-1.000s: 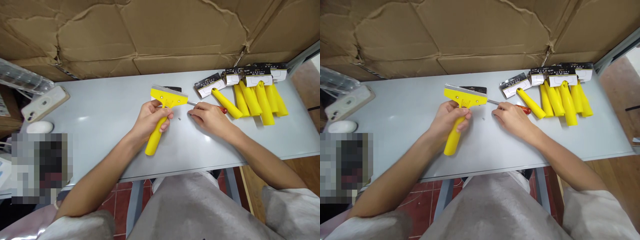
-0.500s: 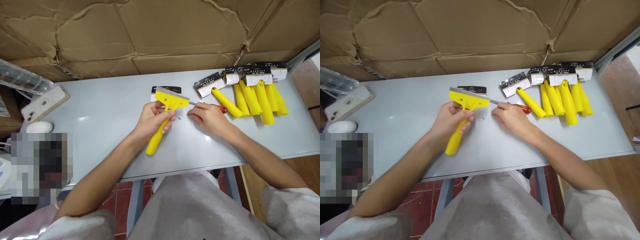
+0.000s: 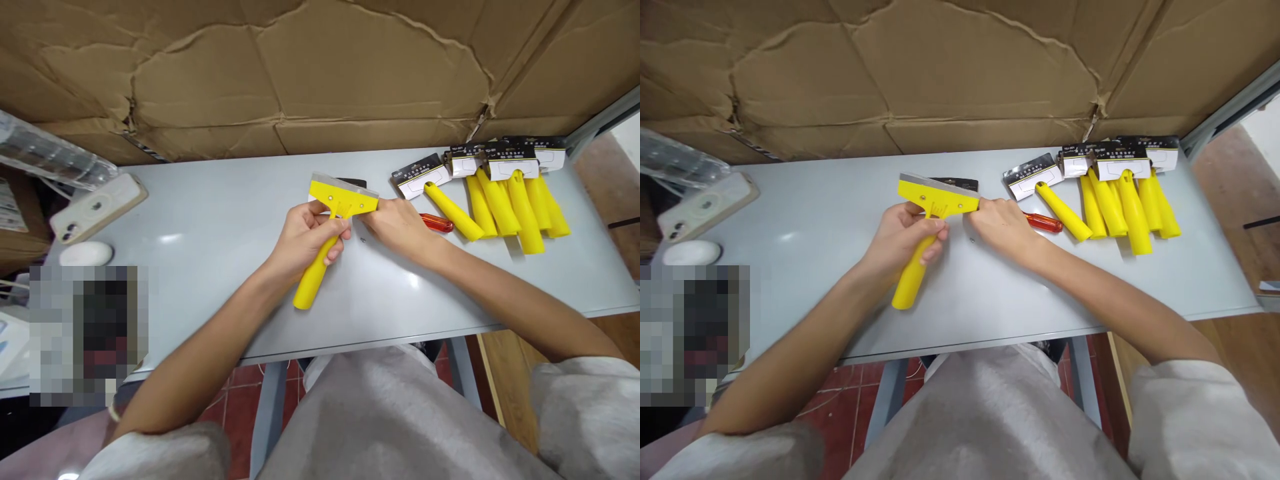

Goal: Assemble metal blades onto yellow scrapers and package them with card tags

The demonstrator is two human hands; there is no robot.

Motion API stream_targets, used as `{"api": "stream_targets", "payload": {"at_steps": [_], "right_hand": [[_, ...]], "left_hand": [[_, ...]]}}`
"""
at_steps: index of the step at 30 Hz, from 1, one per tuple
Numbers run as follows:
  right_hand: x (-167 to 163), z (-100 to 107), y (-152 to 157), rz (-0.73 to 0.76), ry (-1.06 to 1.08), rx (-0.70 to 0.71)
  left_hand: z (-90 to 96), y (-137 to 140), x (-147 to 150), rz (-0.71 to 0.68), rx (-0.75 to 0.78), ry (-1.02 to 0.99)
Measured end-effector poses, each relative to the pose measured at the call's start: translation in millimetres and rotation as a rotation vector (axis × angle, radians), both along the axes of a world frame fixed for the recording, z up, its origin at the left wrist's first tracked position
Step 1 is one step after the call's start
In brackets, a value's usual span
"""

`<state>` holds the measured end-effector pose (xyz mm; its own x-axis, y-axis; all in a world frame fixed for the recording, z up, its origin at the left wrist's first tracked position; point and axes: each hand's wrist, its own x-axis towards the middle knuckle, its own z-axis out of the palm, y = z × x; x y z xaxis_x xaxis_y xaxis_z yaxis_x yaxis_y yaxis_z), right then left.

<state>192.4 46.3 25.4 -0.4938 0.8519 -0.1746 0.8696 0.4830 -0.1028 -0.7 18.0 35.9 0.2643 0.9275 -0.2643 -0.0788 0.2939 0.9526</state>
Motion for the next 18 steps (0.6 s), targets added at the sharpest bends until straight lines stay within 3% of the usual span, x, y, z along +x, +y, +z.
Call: {"api": "stream_targets", "payload": {"at_steps": [7,9,11,14,18], "right_hand": [[-2.7,-1.5,5.8,-0.021,0.026,0.053],[0.6,1.0,4.7,-0.019,0.066,0.045],[5.2,4.3,3.5,-0.022,0.090,0.013],[11.2,7.7,3.6,-0.044,0.083,-0.020],[12.5,9.4,5.6,-0.053,0.109,-0.035]], "left_hand": [[-0.3,2.7,-5.4,0.005,0.094,0.073],[-4.4,2.9,-8.3,0.027,0.292,0.218],[-8.1,1.8,-12.0,0.038,0.594,0.438],[-9.2,-2.7,-16.2,-0.059,0.966,0.723],[-2.4,-9.6,-15.3,-0.198,1.117,0.887]]}}
